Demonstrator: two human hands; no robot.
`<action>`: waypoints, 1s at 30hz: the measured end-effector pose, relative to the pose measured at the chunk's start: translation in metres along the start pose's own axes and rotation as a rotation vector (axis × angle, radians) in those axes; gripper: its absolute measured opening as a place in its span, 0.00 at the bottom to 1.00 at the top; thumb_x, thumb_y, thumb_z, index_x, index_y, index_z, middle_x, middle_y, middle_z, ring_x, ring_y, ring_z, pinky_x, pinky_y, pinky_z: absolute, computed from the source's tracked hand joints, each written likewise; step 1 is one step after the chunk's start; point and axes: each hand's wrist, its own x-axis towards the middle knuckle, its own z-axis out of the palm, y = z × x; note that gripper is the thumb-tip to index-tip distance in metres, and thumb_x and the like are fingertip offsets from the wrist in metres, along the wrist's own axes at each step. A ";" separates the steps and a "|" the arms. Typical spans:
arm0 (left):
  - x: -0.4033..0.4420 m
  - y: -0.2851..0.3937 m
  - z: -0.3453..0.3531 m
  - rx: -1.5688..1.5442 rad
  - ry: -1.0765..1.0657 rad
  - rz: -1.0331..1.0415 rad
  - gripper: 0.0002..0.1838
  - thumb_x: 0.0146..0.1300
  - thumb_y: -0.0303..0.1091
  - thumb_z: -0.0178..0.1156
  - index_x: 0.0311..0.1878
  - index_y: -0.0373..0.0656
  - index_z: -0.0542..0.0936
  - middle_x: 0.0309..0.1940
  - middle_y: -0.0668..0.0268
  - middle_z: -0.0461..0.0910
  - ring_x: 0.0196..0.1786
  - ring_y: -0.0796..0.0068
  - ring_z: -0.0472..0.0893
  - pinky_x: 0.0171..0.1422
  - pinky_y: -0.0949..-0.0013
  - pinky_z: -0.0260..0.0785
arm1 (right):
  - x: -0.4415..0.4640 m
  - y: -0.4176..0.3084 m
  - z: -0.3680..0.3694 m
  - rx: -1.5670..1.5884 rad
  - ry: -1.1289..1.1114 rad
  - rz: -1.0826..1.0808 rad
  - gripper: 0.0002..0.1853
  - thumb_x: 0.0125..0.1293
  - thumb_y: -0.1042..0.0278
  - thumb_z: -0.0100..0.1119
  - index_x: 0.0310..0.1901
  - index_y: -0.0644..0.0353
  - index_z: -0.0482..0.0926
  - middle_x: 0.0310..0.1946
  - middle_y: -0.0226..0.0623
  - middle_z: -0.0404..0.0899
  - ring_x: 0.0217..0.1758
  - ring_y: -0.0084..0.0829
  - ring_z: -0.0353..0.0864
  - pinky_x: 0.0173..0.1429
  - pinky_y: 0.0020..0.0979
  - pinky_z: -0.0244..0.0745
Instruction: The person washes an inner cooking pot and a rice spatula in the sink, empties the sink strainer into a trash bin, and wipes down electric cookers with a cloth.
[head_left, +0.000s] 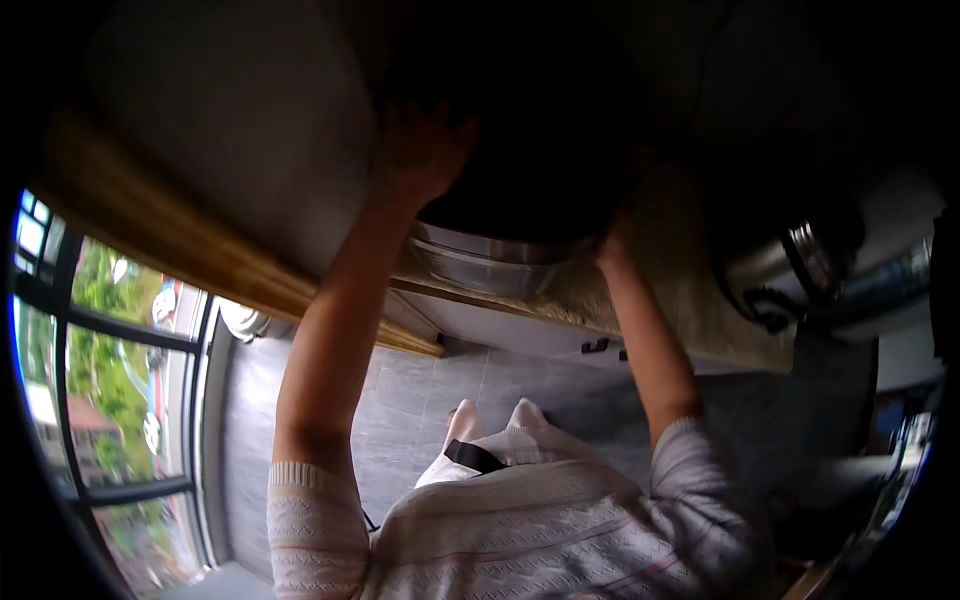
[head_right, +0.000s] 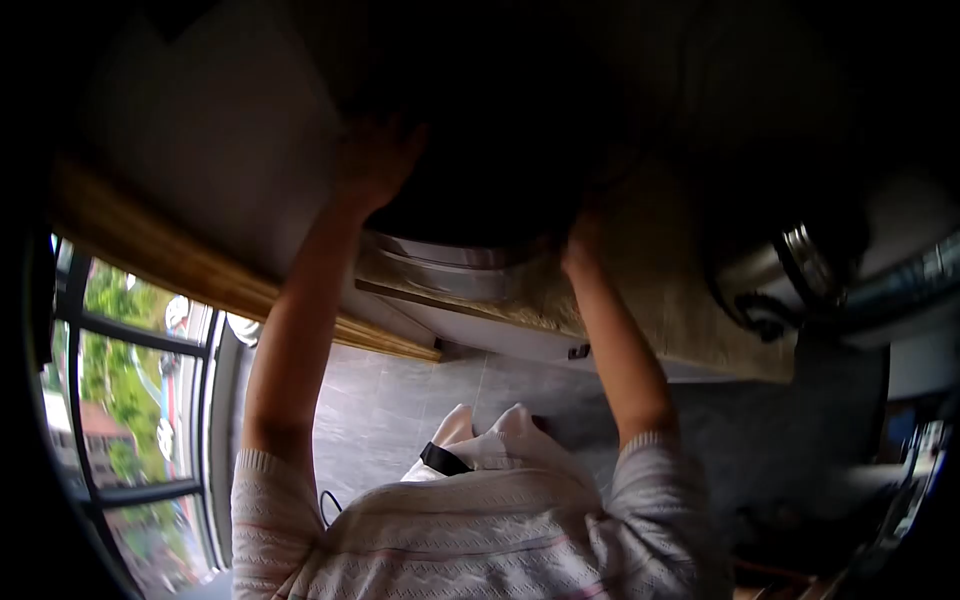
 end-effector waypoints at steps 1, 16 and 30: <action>0.005 0.000 0.001 -0.221 -0.027 -0.142 0.23 0.64 0.51 0.41 0.59 0.54 0.68 0.59 0.56 0.65 0.61 0.49 0.64 0.62 0.47 0.57 | 0.053 0.026 -0.033 -0.082 -0.177 -0.195 0.23 0.68 0.55 0.41 0.59 0.60 0.64 0.52 0.38 0.70 0.53 0.32 0.69 0.55 0.33 0.67; 0.012 -0.002 0.008 -0.384 -0.029 -0.299 0.30 0.64 0.59 0.37 0.63 0.52 0.64 0.64 0.54 0.59 0.66 0.51 0.57 0.65 0.47 0.52 | -0.063 0.095 0.007 0.118 0.224 -0.052 0.24 0.70 0.48 0.31 0.58 0.58 0.60 0.34 0.37 0.73 0.28 0.27 0.74 0.27 0.27 0.71; 0.012 -0.012 0.016 -0.465 0.016 -0.230 0.28 0.63 0.58 0.39 0.61 0.54 0.68 0.63 0.56 0.62 0.65 0.53 0.60 0.67 0.54 0.53 | -0.068 0.115 0.004 -0.473 0.367 -0.661 0.16 0.71 0.65 0.32 0.56 0.55 0.64 0.20 0.32 0.73 0.18 0.21 0.71 0.20 0.24 0.69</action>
